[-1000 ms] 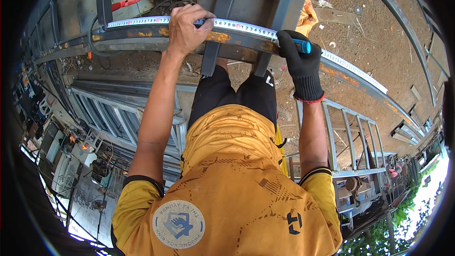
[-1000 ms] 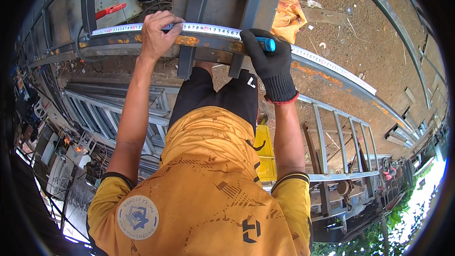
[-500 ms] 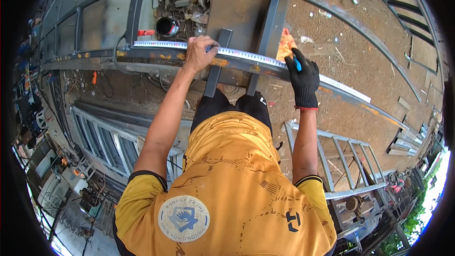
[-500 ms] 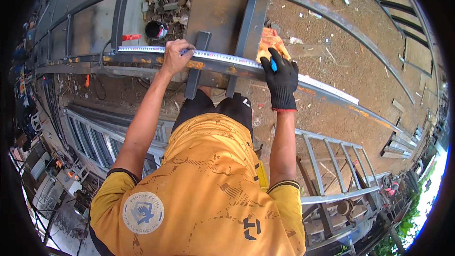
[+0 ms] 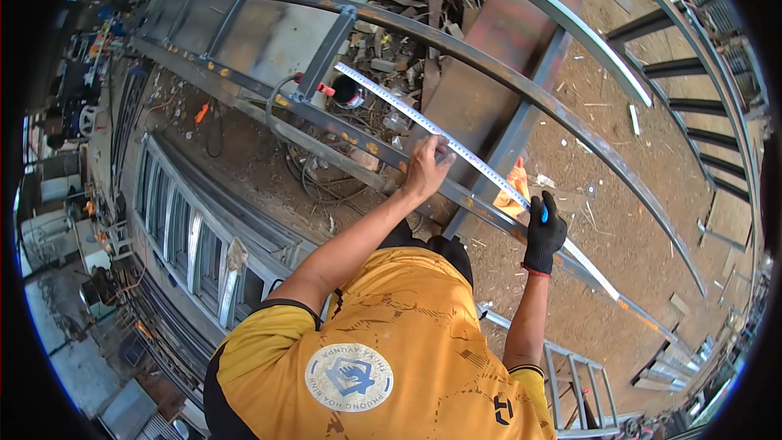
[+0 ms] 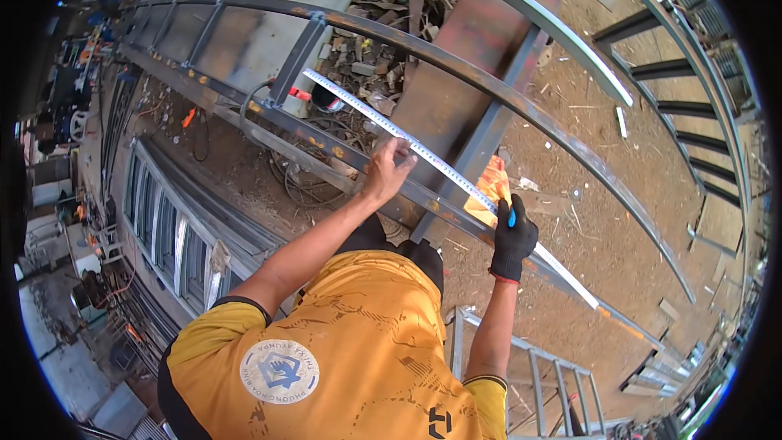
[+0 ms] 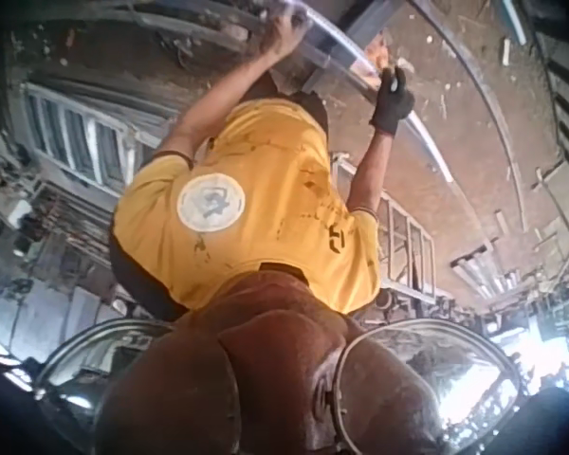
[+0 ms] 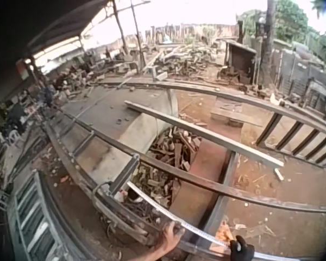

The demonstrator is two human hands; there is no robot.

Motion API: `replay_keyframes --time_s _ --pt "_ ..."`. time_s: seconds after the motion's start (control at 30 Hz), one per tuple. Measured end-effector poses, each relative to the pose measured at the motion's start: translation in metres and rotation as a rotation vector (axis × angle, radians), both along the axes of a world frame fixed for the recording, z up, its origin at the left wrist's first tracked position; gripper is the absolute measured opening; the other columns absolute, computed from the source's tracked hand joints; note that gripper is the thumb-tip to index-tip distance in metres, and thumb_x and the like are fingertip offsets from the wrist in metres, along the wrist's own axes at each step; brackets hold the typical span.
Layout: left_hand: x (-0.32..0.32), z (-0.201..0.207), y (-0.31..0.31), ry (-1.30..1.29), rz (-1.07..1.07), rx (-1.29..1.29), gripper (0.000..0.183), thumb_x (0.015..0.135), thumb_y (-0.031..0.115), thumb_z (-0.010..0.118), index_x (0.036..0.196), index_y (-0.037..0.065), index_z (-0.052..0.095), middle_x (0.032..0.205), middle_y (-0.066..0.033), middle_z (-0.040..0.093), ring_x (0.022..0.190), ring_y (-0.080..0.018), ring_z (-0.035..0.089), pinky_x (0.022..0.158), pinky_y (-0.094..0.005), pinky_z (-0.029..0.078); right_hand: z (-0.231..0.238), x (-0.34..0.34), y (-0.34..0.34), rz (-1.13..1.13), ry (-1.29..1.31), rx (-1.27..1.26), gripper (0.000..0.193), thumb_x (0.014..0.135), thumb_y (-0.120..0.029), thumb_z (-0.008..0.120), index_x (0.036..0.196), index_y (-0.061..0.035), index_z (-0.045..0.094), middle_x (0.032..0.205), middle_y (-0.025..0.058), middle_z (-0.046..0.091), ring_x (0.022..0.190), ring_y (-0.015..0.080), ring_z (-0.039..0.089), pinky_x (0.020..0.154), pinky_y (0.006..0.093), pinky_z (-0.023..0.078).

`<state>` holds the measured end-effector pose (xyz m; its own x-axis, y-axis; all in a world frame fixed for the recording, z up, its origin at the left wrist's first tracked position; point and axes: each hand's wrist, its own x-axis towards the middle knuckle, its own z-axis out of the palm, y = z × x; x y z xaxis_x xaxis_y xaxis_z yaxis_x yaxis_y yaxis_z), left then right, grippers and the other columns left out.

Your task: Welding and measuring metal components to assemble a large structure on a fabrication floor.

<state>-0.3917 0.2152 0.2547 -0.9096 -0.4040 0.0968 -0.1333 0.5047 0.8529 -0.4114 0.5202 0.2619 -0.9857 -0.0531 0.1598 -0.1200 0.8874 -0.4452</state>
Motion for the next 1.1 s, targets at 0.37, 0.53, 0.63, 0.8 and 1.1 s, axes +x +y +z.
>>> replay_keyframes --time_s 0.37,0.53,0.63,0.8,1.1 --pt "-0.015 0.004 0.028 -0.355 0.017 0.696 0.018 0.094 0.021 0.063 0.097 0.003 0.064 0.083 -0.0015 0.064 0.069 -0.0076 0.056 0.059 -0.0218 0.044 -0.006 -0.046 -0.003 0.050 0.102 -0.058 0.028 0.087 -0.035 0.072 0.107 -0.0163 0.071 0.058 0.0141 0.062 0.053 0.0291 0.064 0.050 0.0395 0.046" --pt "-0.007 0.010 0.047 -0.393 0.017 0.847 0.019 0.095 0.024 0.061 0.092 0.005 0.063 0.080 -0.0021 0.065 0.065 -0.0085 0.058 0.056 -0.0229 0.044 -0.006 -0.038 0.006 0.082 0.112 -0.082 0.025 0.085 -0.033 0.073 0.104 -0.0167 0.070 0.058 0.0132 0.062 0.052 0.0304 0.063 0.053 0.0408 0.047" --pt "-0.005 0.008 0.069 -0.411 0.024 0.894 0.021 0.097 0.026 0.058 0.092 0.006 0.062 0.080 -0.0020 0.065 0.065 -0.0082 0.058 0.055 -0.0224 0.044 -0.008 -0.030 0.021 0.085 0.105 -0.075 0.026 0.086 -0.034 0.072 0.105 -0.0164 0.070 0.058 0.0137 0.061 0.052 0.0306 0.062 0.053 0.0410 0.046" --pt "-0.005 -0.003 0.095 -0.430 0.103 1.002 0.024 0.099 0.028 0.054 0.092 0.007 0.062 0.079 -0.0022 0.065 0.063 -0.0084 0.059 0.052 -0.0219 0.043 -0.006 -0.009 0.035 0.094 0.114 -0.076 0.028 0.087 -0.035 0.071 0.107 -0.0154 0.071 0.058 0.0149 0.060 0.052 0.0311 0.060 0.054 0.0416 0.045" --pt "-0.006 -0.009 0.100 -0.367 0.076 1.080 0.025 0.099 0.026 0.054 0.086 0.007 0.062 0.070 -0.0018 0.063 0.056 -0.0089 0.058 0.049 -0.0219 0.042 0.009 0.027 0.032 -0.037 0.004 -0.007 0.028 0.085 -0.033 0.072 0.105 -0.0139 0.069 0.067 0.0147 0.065 0.061 0.0318 0.064 0.061 0.0423 0.050"
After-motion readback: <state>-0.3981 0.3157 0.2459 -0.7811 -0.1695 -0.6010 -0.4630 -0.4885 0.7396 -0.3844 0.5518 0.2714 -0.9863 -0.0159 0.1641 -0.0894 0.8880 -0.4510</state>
